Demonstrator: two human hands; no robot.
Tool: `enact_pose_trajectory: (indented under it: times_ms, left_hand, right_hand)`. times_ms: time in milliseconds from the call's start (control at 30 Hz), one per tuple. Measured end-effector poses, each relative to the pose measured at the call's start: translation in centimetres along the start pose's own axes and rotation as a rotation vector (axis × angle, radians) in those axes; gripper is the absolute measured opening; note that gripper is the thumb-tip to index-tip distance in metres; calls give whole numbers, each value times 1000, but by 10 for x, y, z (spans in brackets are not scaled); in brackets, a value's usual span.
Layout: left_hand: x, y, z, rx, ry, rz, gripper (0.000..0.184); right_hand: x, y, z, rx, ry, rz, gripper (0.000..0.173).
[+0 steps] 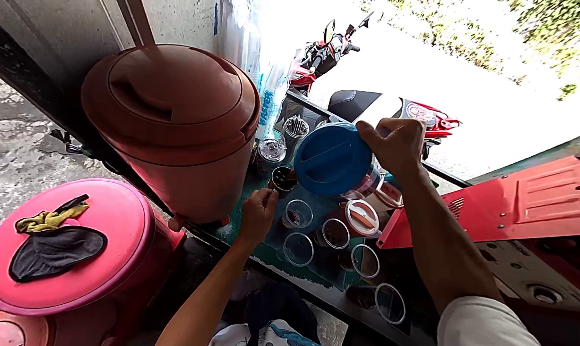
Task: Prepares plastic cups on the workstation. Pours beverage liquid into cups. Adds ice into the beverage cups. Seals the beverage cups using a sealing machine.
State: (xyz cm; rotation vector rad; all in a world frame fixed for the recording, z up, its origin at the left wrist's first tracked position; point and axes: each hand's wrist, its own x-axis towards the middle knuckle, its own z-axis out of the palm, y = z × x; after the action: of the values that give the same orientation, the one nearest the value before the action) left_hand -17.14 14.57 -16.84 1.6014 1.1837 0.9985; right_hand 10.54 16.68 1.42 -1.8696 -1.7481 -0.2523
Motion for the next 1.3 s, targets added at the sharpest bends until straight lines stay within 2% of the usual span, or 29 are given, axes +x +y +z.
enact_pose_trajectory:
  times_ms: [133, 267, 433, 667, 733, 800, 833, 900, 967, 1033, 1100, 1200, 1300]
  left_hand:
    - [8, 3, 6, -9, 48, 27, 30]
    - [11, 4, 12, 40, 83, 41, 28]
    - [9, 6, 15, 97, 106, 46, 30]
    - [2, 9, 7, 82, 84, 55, 28]
    - [0, 9, 3, 82, 62, 73, 29]
    - [-5, 9, -1, 69, 29, 102, 30]
    - [-7, 10, -4, 61, 15, 116, 30]
    - [-11, 11, -7, 39, -6, 135, 30]
    - [-18, 10, -11, -2, -29, 137, 29]
    - [-26, 9, -15, -17, -58, 136, 28]
    - [-35, 9, -20, -7, -85, 129, 28]
    - [-49, 3, -26, -26, -121, 130, 27]
    - [-61, -2, -27, -28, -154, 155, 25]
  right_hand:
    - [-5, 32, 29, 199, 141, 132, 56]
    - [-15, 66, 69, 571, 302, 252, 42]
    - [-42, 93, 117, 897, 478, 531, 34]
    - [-92, 119, 178, 879, 596, 884, 37]
    - [-98, 125, 175, 783, 544, 900, 36]
    - [-104, 124, 158, 659, 426, 862, 25]
    - [-108, 118, 141, 609, 361, 823, 31]
    - [-118, 96, 102, 569, 346, 725, 52]
    - [-149, 52, 66, 596, 347, 595, 58]
    - [-198, 0, 48, 578, 219, 471, 70]
    - [-248, -41, 60, 437, 54, 426, 87]
    - [-295, -67, 110, 232, -67, 454, 105]
    - [-309, -69, 145, 262, -48, 538, 101]
